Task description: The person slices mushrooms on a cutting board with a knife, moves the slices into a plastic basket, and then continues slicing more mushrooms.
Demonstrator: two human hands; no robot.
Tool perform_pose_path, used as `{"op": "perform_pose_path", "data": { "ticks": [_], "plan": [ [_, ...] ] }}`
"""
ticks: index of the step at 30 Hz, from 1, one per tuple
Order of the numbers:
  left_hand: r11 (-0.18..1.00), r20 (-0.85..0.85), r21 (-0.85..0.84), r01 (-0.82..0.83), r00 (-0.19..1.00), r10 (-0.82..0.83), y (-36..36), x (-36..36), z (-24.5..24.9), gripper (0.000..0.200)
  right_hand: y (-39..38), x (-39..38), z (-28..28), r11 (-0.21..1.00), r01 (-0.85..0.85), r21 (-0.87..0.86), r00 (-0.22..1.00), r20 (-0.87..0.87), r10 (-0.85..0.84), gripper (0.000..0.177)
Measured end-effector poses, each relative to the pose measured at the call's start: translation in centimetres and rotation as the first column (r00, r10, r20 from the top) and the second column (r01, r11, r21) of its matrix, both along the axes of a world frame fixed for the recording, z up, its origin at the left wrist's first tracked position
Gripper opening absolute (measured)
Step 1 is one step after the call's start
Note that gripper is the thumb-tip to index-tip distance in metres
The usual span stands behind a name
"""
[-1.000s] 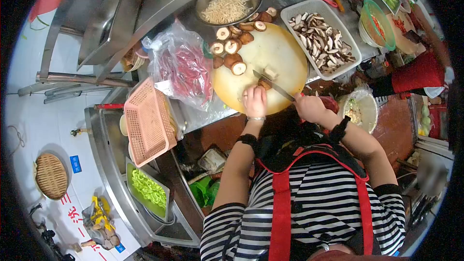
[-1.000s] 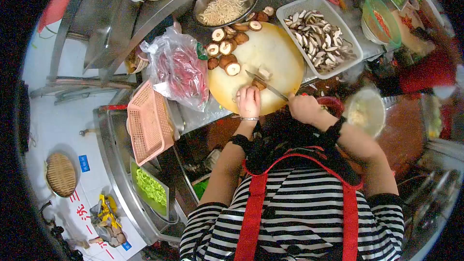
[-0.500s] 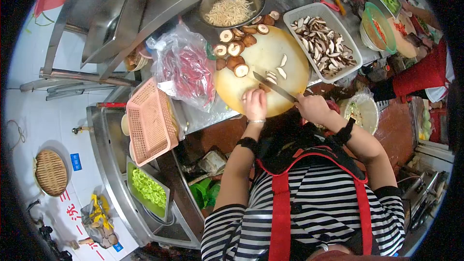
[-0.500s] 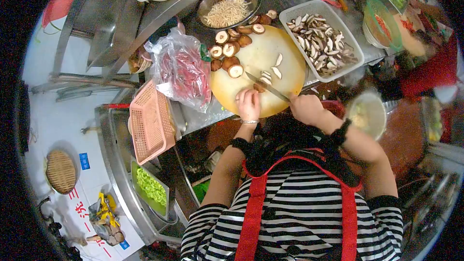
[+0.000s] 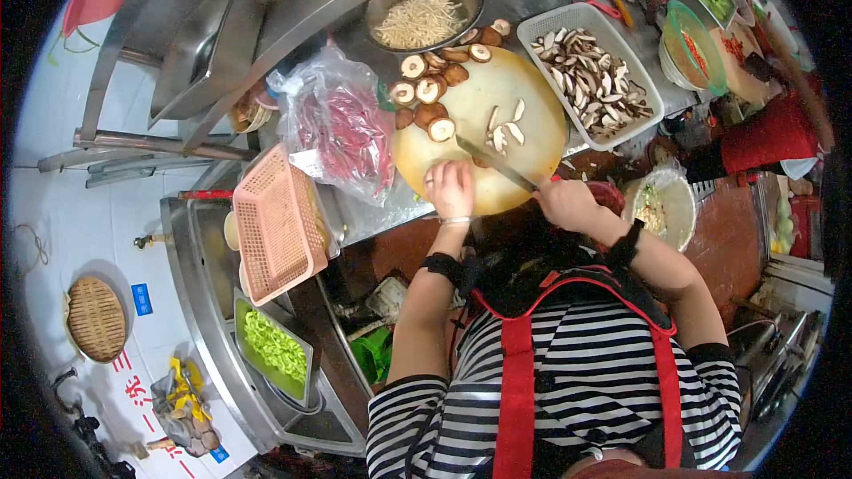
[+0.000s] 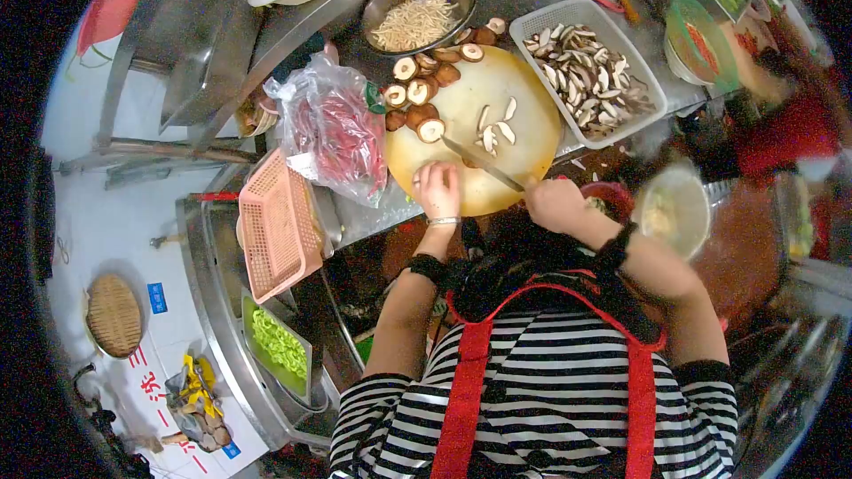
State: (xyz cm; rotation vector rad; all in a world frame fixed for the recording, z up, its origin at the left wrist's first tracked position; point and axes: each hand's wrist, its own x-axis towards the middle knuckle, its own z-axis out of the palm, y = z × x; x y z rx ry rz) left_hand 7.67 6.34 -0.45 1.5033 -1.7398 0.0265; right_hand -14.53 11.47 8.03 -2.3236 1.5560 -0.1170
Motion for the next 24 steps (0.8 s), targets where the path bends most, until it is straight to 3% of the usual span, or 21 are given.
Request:
{"op": "perform_pose_path", "data": {
  "ticks": [3, 9, 10, 12, 14, 17, 19, 20, 24],
  "plan": [
    [1.0, 0.014, 0.008, 0.013, 1.0, -0.013, -0.5, -0.7, 0.1, 0.008, -0.6, 0.9, -1.4, 0.999, -0.008, 0.04, 0.996, -0.084, 0.011, 0.022],
    [0.996, 0.022, 0.094, 0.007, 1.0, -0.009, -0.9, -0.9, 0.2, 0.008, -0.5, -0.7, 0.6, 0.991, 0.07, 0.111, 0.997, 0.006, -0.071, 0.025],
    [0.997, 0.077, 0.016, -0.071, 0.995, 0.069, -1.5, -0.4, 0.8, 0.012, -0.4, -1.0, 0.9, 0.989, 0.076, 0.126, 0.996, 0.035, -0.081, 0.025],
    [0.993, 0.073, 0.038, -0.115, 0.991, 0.112, -3.6, 0.9, 2.4, 0.017, -0.1, -1.2, 0.7, 0.986, 0.085, 0.146, 0.993, 0.065, -0.095, 0.025],
    [0.986, 0.069, 0.056, -0.158, 0.986, 0.154, -5.7, 2.0, 3.0, 0.021, -0.2, -1.3, 0.0, 0.98, -0.021, 0.196, 0.998, 0.061, 0.009, 0.026],
    [0.992, 0.118, 0.084, -0.094, 0.989, 0.084, -6.9, 2.7, 2.7, 0.029, -0.3, -1.3, -0.6, 0.979, 0.105, 0.176, 0.992, 0.046, -0.114, 0.026],
    [0.969, -0.035, 0.242, 0.048, 0.999, -0.041, -6.4, 2.2, 2.2, 0.028, -0.7, -2.1, -1.1, 0.977, 0.153, 0.148, 0.987, 0.029, -0.159, 0.026],
    [0.964, -0.094, 0.223, 0.148, 0.987, -0.13, -5.8, 2.1, 0.9, 0.026, -0.9, -2.6, -1.3, 0.972, 0.202, 0.117, 0.979, 0.013, -0.205, 0.025],
    [0.949, 0.068, 0.122, 0.292, 0.951, -0.301, -0.8, 0.0, 0.6, 0.024, -1.1, -3.5, -1.2, 0.982, 0.185, 0.036, 0.982, 0.033, -0.186, 0.024]
  ]
}}
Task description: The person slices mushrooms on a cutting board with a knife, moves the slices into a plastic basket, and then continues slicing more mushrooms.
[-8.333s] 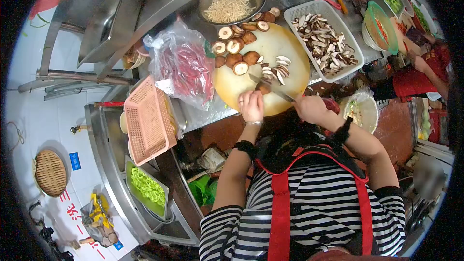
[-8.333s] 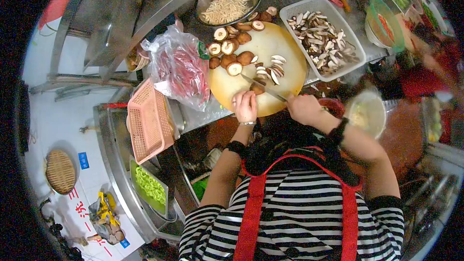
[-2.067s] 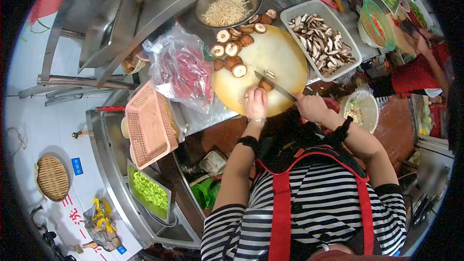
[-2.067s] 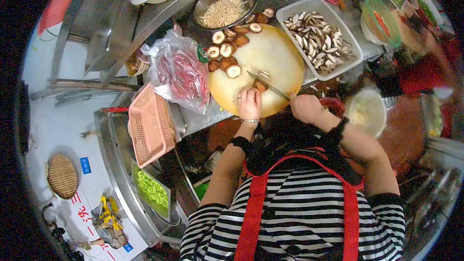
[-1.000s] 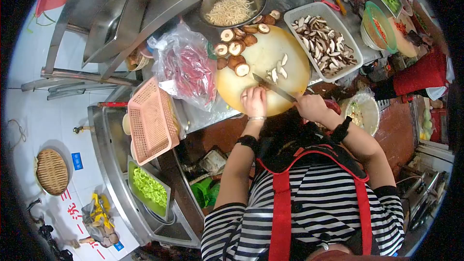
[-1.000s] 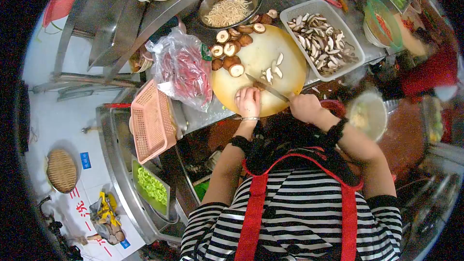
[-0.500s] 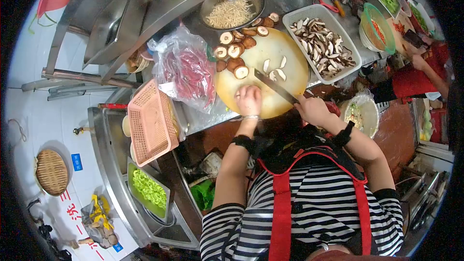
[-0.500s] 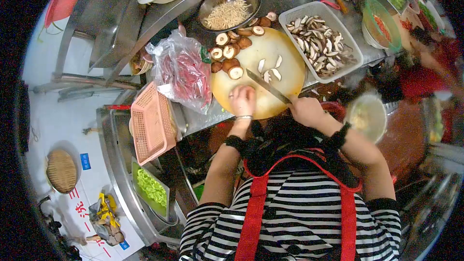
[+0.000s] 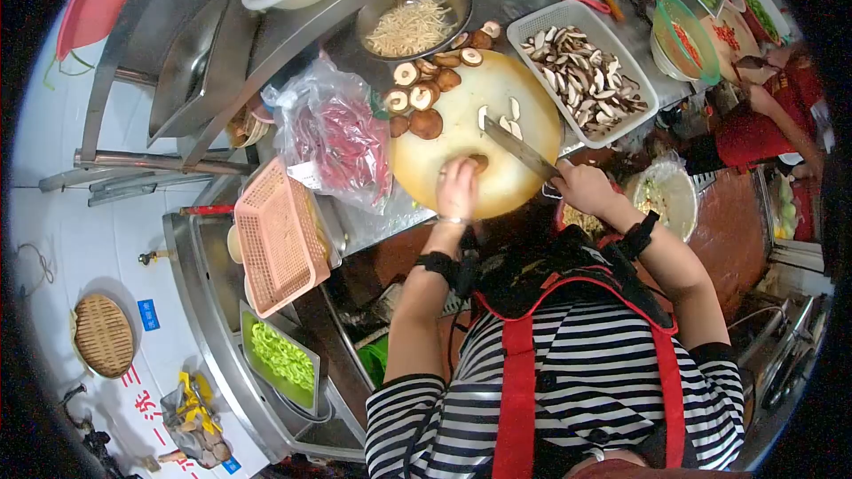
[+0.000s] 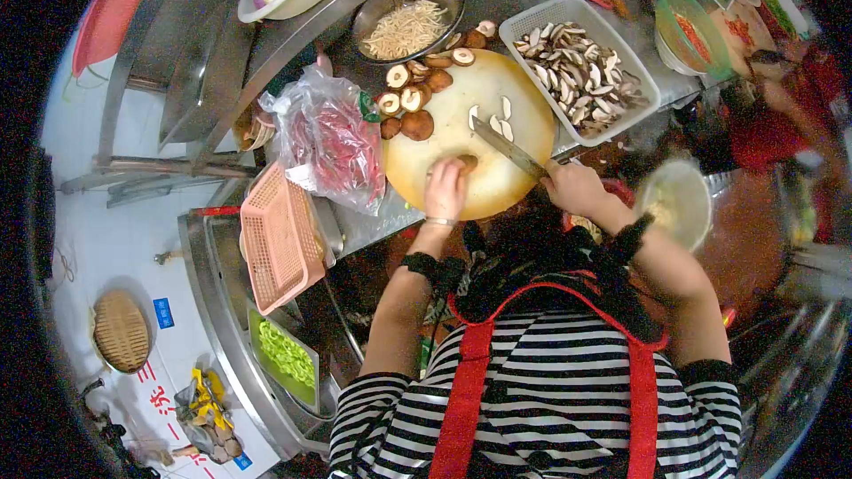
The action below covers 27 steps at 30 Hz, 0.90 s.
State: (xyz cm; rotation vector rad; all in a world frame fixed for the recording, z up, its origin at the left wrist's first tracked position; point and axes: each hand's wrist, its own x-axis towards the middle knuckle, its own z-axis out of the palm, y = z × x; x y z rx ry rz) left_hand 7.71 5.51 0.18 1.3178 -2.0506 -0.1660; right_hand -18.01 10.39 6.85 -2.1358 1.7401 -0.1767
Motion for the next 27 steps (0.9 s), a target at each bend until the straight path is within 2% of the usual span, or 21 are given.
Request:
{"op": "perform_pose_path", "data": {
  "ticks": [2, 3, 6, 7, 10, 14, 16, 19, 23, 25, 27],
  "plan": [
    [0.989, -0.01, 0.021, 0.149, 0.989, -0.149, 1.6, -0.9, 0.3, 0.023, 0.3, 0.3, 0.5, 1.0, 0.003, -0.018, 1.0, 0.016, -0.003, 0.023],
    [0.989, -0.012, 0.023, 0.145, 0.989, -0.145, 2.0, -1.1, 0.1, 0.023, 0.3, 0.5, 0.9, 0.999, 0.003, -0.044, 1.0, 0.031, -0.001, 0.023],
    [0.999, -0.15, 0.017, 0.047, 0.988, -0.044, 2.8, -1.3, -0.6, 0.018, 0.6, 1.2, 1.4, 0.998, -0.03, -0.053, 0.999, 0.033, 0.032, 0.022],
    [0.999, -0.152, 0.019, 0.045, 0.987, -0.042, 2.8, -1.3, -0.9, 0.018, 0.6, 1.4, 1.0, 0.998, -0.032, -0.051, 0.999, 0.03, 0.034, 0.022],
    [1.0, -0.087, -0.021, -0.018, 0.996, 0.016, 2.5, -1.5, -1.3, 0.015, 0.5, 2.0, -0.3, 0.991, -0.129, 0.021, 0.983, -0.127, 0.131, 0.018],
    [0.999, -0.101, -0.027, -0.045, 0.994, 0.042, 2.4, -1.6, -1.3, 0.013, 0.3, 1.7, 1.4, 0.984, -0.175, -0.022, 0.979, -0.107, 0.172, 0.017],
    [0.998, -0.102, -0.032, -0.051, 0.994, 0.048, 2.4, -1.9, -1.3, 0.012, 0.7, 2.0, 1.7, 0.993, -0.121, 0.001, 0.99, -0.068, 0.121, 0.018],
    [0.996, -0.077, -0.039, -0.083, 0.994, 0.08, 2.2, -2.1, -1.1, 0.012, 0.5, 2.4, 0.2, 0.986, -0.16, 0.05, 0.974, -0.152, 0.166, 0.023],
    [0.996, -0.099, -0.024, -0.09, 0.991, 0.087, 2.3, -1.9, -1.2, 0.012, 0.0, 2.2, 1.7, 0.983, -0.182, 0.038, 0.973, -0.137, 0.186, 0.021],
    [0.994, -0.103, -0.027, -0.107, 0.989, 0.104, 2.4, -2.2, -1.3, 0.012, 0.5, 2.4, 1.9, 0.988, -0.157, -0.007, 0.985, -0.069, 0.156, 0.021],
    [0.994, -0.071, -0.005, -0.105, 0.992, 0.104, 2.4, -2.1, -1.2, 0.012, 0.5, 2.6, 0.3, 0.988, -0.15, 0.032, 0.983, -0.102, 0.153, 0.021]
  ]
}}
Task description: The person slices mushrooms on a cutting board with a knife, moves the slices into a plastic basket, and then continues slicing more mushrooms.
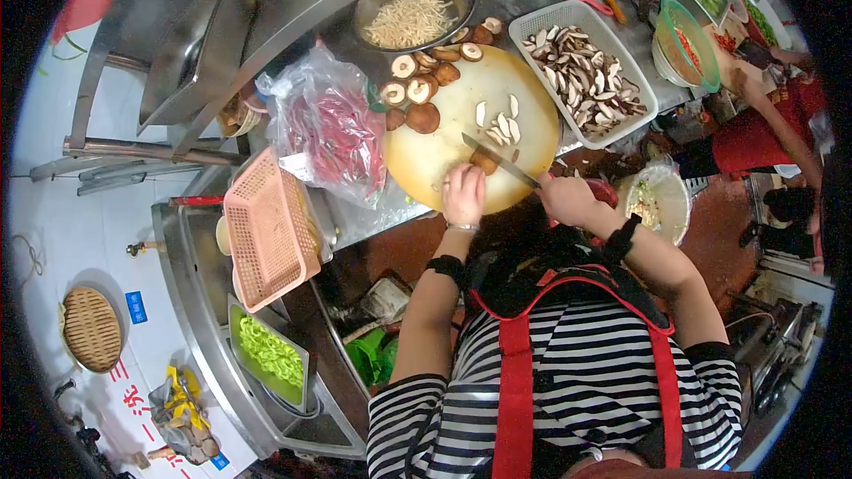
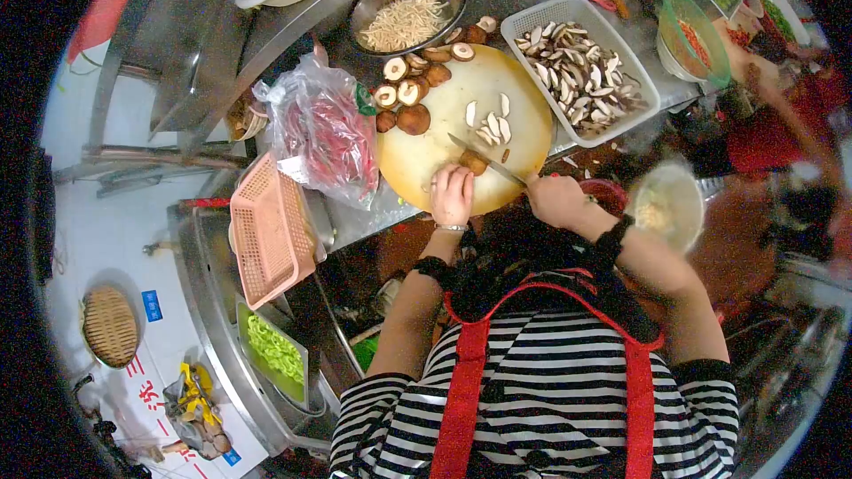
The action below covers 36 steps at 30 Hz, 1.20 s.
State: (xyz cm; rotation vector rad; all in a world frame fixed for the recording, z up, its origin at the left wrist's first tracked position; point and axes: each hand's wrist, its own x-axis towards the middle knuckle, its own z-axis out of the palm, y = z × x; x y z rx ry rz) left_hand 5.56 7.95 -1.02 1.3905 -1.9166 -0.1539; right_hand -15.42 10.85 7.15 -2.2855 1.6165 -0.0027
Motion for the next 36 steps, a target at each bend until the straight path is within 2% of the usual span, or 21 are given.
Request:
{"op": "perform_pose_path", "data": {
  "ticks": [2, 5, 8, 10, 15, 20, 22, 25, 29, 31, 33, 36],
  "plan": [
    [1.0, -0.007, -0.019, 0.002, 1.0, -0.002, -0.3, 0.1, -0.1, 0.012, -0.7, -0.2, -0.9, 1.0, 0.002, 0.017, 0.999, -0.033, -0.002, 0.021],
    [0.999, -0.021, -0.044, 0.012, 1.0, -0.013, -0.1, 0.3, 0.0, 0.011, -0.6, 0.1, 1.6, 0.999, -0.021, 0.026, 0.999, -0.045, 0.022, 0.022],
    [0.999, -0.03, -0.041, 0.002, 1.0, -0.003, 0.1, 0.1, 0.0, 0.011, 0.2, 0.3, 1.2, 0.999, 0.017, 0.036, 1.0, -0.008, -0.016, 0.021],
    [1.0, -0.017, -0.031, -0.001, 1.0, 0.001, 0.0, 0.1, -0.1, 0.011, -0.3, 0.8, 0.3, 0.994, 0.007, 0.108, 0.998, -0.061, 0.0, 0.022],
    [0.997, -0.049, -0.076, -0.006, 0.999, 0.003, 0.0, 0.1, 0.0, 0.01, -0.2, 0.5, 1.9, 0.998, -0.013, 0.069, 1.0, -0.024, 0.015, 0.022],
    [0.997, -0.013, -0.069, -0.023, 1.0, 0.022, -0.1, 0.2, -0.5, 0.01, -0.2, 0.5, -0.7, 1.0, -0.004, 0.016, 0.999, 0.045, 0.004, 0.026],
    [0.997, -0.012, -0.072, -0.026, 1.0, 0.025, 0.2, 0.4, -0.6, 0.01, -0.3, 0.2, 0.2, 0.999, -0.053, -0.01, 0.998, 0.043, 0.053, 0.025],
    [0.995, -0.066, -0.092, -0.026, 0.998, 0.02, 0.1, 0.1, -0.8, 0.01, 0.2, 0.7, 1.7, 0.999, -0.012, 0.036, 0.999, 0.037, 0.011, 0.023],
    [0.996, -0.024, -0.083, -0.036, 0.999, 0.034, -0.2, 0.1, -0.6, 0.009, -0.2, 0.9, 0.1, 0.999, -0.031, 0.04, 0.999, 0.024, 0.03, 0.023],
    [0.997, -0.021, -0.07, -0.044, 0.999, 0.043, 0.4, 0.4, -0.6, 0.009, -0.3, 0.7, 1.3, 0.998, -0.053, 0.046, 0.998, 0.022, 0.052, 0.023],
    [0.997, -0.209, -0.017, -0.07, 0.976, 0.065, 0.2, 0.5, -0.4, 0.009, 0.0, 0.7, 2.1, 0.999, -0.036, 0.026, 0.999, 0.036, 0.035, 0.023],
    [0.988, -0.24, 0.012, -0.156, 0.959, 0.154, 0.7, 0.6, 0.1, 0.008, 0.4, 1.3, 0.4, 0.999, -0.028, 0.043, 0.999, 0.031, 0.027, 0.023]
  ]
}}
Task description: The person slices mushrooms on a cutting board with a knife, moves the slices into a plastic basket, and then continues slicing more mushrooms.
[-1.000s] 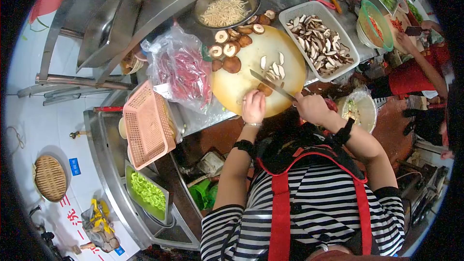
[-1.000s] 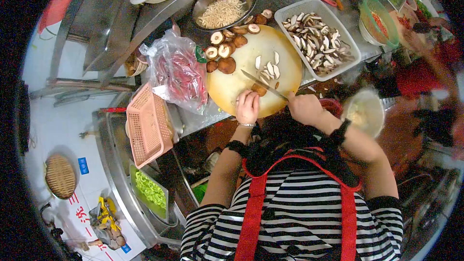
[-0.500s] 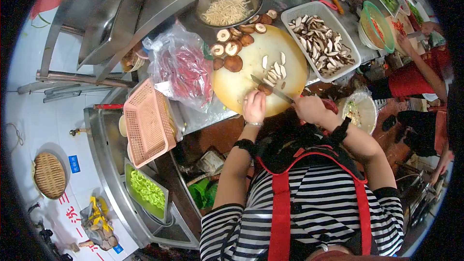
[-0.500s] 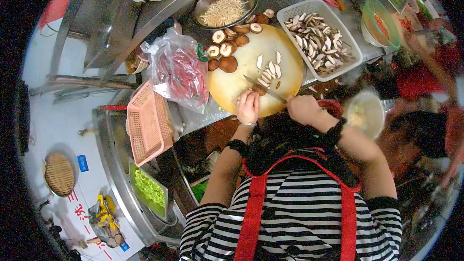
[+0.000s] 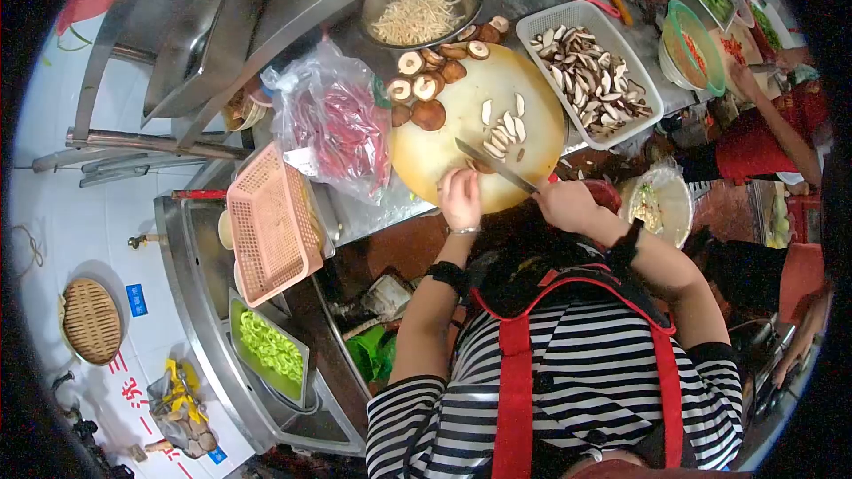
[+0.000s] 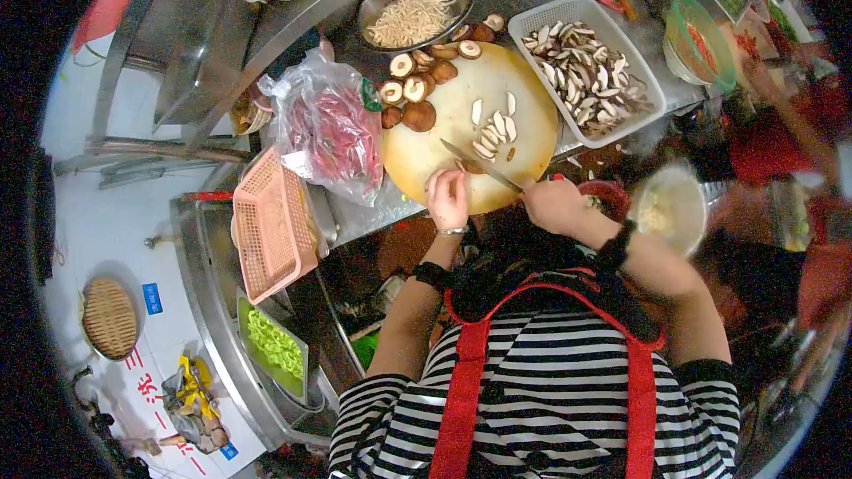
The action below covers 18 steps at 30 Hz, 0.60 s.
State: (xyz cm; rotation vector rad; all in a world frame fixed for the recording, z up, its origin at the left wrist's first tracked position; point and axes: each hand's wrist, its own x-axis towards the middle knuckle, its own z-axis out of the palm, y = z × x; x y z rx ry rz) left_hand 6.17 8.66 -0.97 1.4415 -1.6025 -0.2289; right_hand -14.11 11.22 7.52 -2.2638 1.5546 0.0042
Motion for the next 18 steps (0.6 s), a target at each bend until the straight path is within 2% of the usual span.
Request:
{"op": "perform_pose_path", "data": {
  "ticks": [2, 4, 5, 7, 8, 9, 11, 12, 14, 15, 16, 18],
  "plan": [
    [1.0, -0.008, -0.007, 0.003, 1.0, -0.003, 0.0, -0.7, -0.1, 0.008, 0.0, 0.1, -1.0, 1.0, -0.013, 0.019, 1.0, -0.02, 0.013, 0.024],
    [0.998, 0.138, 0.019, -0.053, 0.989, 0.05, -0.3, -1.2, 0.0, 0.01, -0.5, 0.3, -0.2, 1.0, -0.026, 0.006, 1.0, 0.0, 0.026, 0.023],
    [0.998, 0.158, 0.012, -0.056, 0.986, 0.054, -0.4, -1.3, 0.0, 0.01, -0.3, 0.1, 0.0, 1.0, -0.024, 0.005, 1.0, 0.002, 0.024, 0.023],
    [0.997, 0.141, 0.056, -0.049, 0.989, 0.041, -0.8, -1.2, -0.7, 0.013, -0.6, -1.0, 0.5, 0.996, -0.001, -0.087, 0.998, 0.063, 0.007, 0.021],
    [0.993, 0.126, 0.109, -0.043, 0.992, 0.029, -0.6, -1.2, -1.1, 0.017, -0.7, -1.5, 0.8, 0.996, -0.002, -0.089, 0.998, 0.061, 0.007, 0.021],
    [0.993, 0.125, 0.108, -0.042, 0.992, 0.029, -0.5, -1.4, -0.6, 0.017, -0.8, -2.1, 1.1, 0.991, 0.063, -0.121, 0.998, 0.027, -0.06, 0.02],
    [0.992, 0.056, 0.099, -0.08, 0.996, 0.075, -0.6, -2.0, 0.4, 0.039, -1.5, -3.7, 0.1, 0.957, 0.162, -0.242, 0.985, -0.025, -0.173, 0.016],
    [0.993, 0.056, 0.096, -0.073, 0.996, 0.068, -0.8, -2.6, 0.3, 0.039, -2.1, -4.3, -0.3, 0.955, 0.169, -0.245, 0.983, -0.025, -0.181, 0.016],
    [0.976, 0.1, 0.194, -0.103, 0.991, 0.085, -1.2, -4.6, -0.2, 0.057, -3.0, -5.4, -0.9, 0.925, 0.259, -0.277, 0.948, -0.113, -0.299, 0.014],
    [0.952, 0.071, 0.298, -0.062, 0.997, 0.043, -1.8, -5.4, -0.3, 0.066, -3.2, -5.7, -1.7, 0.91, 0.264, -0.319, 0.945, -0.103, -0.31, 0.013],
    [0.946, 0.094, 0.316, -0.073, 0.995, 0.045, -2.6, -6.3, -0.9, 0.068, -3.3, -5.5, -2.0, 0.903, 0.272, -0.334, 0.941, -0.102, -0.321, 0.013],
    [0.959, 0.087, 0.28, -0.03, 0.996, 0.006, -4.7, -7.4, -1.4, 0.069, -3.0, -4.7, -2.2, 0.96, 0.184, -0.211, 0.961, -0.165, -0.221, 0.014]
  ]
}}
